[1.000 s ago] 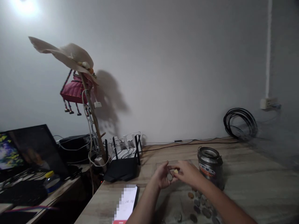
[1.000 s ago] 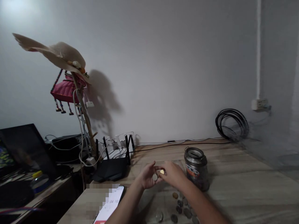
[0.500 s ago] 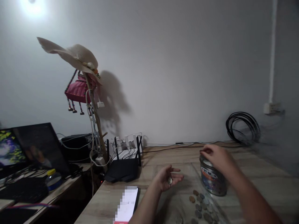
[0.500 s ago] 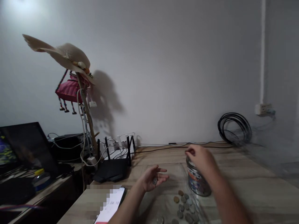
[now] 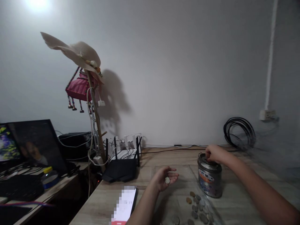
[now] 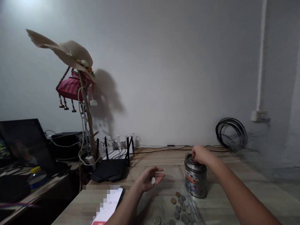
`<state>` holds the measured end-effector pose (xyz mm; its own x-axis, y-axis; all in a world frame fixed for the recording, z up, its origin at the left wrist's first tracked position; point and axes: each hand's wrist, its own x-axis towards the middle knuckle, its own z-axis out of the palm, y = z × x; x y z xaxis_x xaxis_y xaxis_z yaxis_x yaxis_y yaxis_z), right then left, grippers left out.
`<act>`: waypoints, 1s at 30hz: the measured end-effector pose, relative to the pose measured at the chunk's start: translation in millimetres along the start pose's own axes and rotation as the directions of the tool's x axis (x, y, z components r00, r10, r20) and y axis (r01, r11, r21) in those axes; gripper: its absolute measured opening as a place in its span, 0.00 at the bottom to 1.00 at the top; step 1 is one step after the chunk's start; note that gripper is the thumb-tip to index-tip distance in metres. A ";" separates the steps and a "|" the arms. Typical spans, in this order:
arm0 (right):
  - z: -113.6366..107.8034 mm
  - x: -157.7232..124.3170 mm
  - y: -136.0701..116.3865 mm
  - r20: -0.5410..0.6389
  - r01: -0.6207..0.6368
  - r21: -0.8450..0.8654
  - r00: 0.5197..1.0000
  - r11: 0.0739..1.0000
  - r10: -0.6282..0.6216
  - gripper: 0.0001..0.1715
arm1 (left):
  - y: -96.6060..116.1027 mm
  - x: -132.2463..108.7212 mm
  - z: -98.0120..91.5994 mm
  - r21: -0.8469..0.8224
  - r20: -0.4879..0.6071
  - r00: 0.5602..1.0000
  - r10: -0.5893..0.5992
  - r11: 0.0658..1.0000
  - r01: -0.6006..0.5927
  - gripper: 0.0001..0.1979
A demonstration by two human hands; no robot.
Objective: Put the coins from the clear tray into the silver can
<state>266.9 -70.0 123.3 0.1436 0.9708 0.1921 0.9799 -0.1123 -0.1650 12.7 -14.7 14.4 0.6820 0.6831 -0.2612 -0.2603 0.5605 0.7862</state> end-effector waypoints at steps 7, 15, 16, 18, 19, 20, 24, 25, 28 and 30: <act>2.9 1.0 -8.7 -0.001 -0.015 -0.040 1.000 0.999 0.015 0.10 | 0.0 0.3 -1.3 -0.102 0.000 1.000 0.029 0.994 -0.029 0.16; 10.3 -16.4 -29.1 -0.207 -0.010 -0.102 0.978 0.995 -0.011 0.14 | 3.7 0.7 -3.9 -0.333 -0.070 0.996 0.050 0.940 -0.071 0.20; 16.5 -22.4 -41.4 -0.272 0.034 -0.098 0.961 0.995 -0.059 0.13 | 3.6 1.1 -4.2 -0.344 -0.071 0.996 0.053 0.936 -0.075 0.21; 34.7 -35.3 -71.3 -0.268 0.192 -0.077 0.941 0.978 -0.206 0.14 | 3.2 2.4 -5.4 -0.341 -0.059 0.997 0.055 0.937 -0.072 0.21; 45.9 -41.1 -87.0 -0.191 0.304 -0.049 0.932 0.951 -0.308 0.15 | 3.0 3.3 -6.3 -0.326 -0.050 0.997 0.055 0.943 -0.068 0.21; 57.5 -46.0 -101.6 -0.140 0.395 -0.016 0.909 0.918 -0.394 0.15 | 2.8 4.5 -7.5 -0.304 -0.038 0.998 0.052 0.951 -0.061 0.21; 92.3 -51.5 -136.3 -0.034 0.568 0.011 0.823 0.823 -0.568 0.12 | 1.6 10.0 -12.3 -0.166 0.007 1.000 0.015 0.986 -0.013 0.23; 96.0 -49.7 -138.2 -0.016 0.564 0.010 0.826 0.826 -0.564 0.12 | 1.0 11.1 -12.9 -0.144 0.016 1.000 0.004 0.990 -0.002 0.24; 96.8 -42.3 -135.5 0.003 0.545 0.035 0.838 0.837 -0.546 0.12 | -1.8 13.1 -11.3 -0.148 0.103 0.995 0.004 0.989 0.011 0.25; 93.3 -39.5 -132.6 0.016 0.548 0.041 0.836 0.835 -0.549 0.11 | -4.1 12.6 -8.0 -0.168 0.210 0.978 0.010 0.986 0.026 0.25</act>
<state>118.3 -73.7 47.3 -0.4201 0.8763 0.2357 0.8916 0.4470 -0.0724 16.9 -4.6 3.4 0.8079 0.5749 -0.1297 -0.3533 0.6485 0.6742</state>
